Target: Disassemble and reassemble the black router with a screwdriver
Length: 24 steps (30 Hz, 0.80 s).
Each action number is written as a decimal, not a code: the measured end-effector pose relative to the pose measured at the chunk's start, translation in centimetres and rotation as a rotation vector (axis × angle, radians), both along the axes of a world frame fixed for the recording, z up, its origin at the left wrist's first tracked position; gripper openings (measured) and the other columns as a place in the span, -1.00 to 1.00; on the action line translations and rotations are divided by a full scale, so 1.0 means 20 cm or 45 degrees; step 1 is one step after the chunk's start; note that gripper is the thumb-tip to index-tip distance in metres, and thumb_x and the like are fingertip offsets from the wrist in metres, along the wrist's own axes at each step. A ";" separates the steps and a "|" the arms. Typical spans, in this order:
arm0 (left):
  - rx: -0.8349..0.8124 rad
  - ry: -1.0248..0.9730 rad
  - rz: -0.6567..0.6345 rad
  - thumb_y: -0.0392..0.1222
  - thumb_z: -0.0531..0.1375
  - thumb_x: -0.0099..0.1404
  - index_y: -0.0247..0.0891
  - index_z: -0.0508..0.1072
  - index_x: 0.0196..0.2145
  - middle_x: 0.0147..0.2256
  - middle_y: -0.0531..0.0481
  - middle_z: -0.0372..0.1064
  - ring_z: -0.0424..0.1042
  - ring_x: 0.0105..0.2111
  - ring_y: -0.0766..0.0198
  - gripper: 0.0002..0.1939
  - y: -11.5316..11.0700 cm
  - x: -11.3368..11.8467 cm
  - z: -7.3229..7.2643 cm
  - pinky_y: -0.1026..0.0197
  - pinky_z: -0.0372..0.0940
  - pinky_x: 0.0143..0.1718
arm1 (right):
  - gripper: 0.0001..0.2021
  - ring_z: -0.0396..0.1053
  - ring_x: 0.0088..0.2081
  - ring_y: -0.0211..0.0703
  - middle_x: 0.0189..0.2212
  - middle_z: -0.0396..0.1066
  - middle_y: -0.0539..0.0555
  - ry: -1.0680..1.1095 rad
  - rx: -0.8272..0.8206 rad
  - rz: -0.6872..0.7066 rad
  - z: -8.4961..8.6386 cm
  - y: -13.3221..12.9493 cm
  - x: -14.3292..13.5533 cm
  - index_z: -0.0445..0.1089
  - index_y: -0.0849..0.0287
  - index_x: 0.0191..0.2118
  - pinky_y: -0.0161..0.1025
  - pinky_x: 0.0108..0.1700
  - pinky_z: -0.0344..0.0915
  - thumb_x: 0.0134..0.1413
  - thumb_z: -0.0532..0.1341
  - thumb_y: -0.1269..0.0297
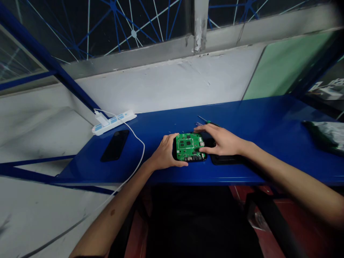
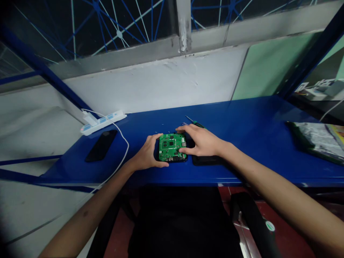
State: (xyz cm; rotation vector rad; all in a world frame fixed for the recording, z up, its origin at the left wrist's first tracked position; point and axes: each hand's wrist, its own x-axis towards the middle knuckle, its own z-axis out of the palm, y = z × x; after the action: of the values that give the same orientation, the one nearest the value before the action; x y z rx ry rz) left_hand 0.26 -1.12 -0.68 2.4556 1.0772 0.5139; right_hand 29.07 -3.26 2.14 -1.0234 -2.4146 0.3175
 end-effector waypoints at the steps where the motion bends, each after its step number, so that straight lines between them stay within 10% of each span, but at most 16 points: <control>1: -0.001 -0.001 -0.001 0.39 0.43 -0.15 -0.25 0.00 0.29 0.21 -0.31 0.09 0.08 0.23 -0.23 0.23 0.00 0.00 0.00 -0.32 0.12 0.23 | -0.31 0.35 0.17 0.20 0.15 0.40 0.23 -0.002 -0.002 -0.002 0.00 0.00 0.00 0.18 0.13 0.26 0.18 0.12 0.37 0.09 0.28 -0.07; 24: 0.023 -0.009 -0.037 0.36 0.43 -0.14 -0.21 0.11 0.27 0.20 -0.28 0.14 0.12 0.21 -0.26 0.16 0.00 0.00 0.01 -0.35 0.14 0.20 | -0.42 0.47 0.06 0.16 0.05 0.48 0.21 -0.077 -0.027 -0.026 -0.01 0.01 0.00 0.30 0.12 0.23 0.13 0.06 0.42 0.17 0.22 -0.06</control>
State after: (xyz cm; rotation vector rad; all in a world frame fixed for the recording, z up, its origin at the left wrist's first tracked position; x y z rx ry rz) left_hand 0.33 -1.16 -0.50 2.4796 1.0367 0.5248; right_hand 29.01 -3.04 1.91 -1.0804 -2.4582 0.3095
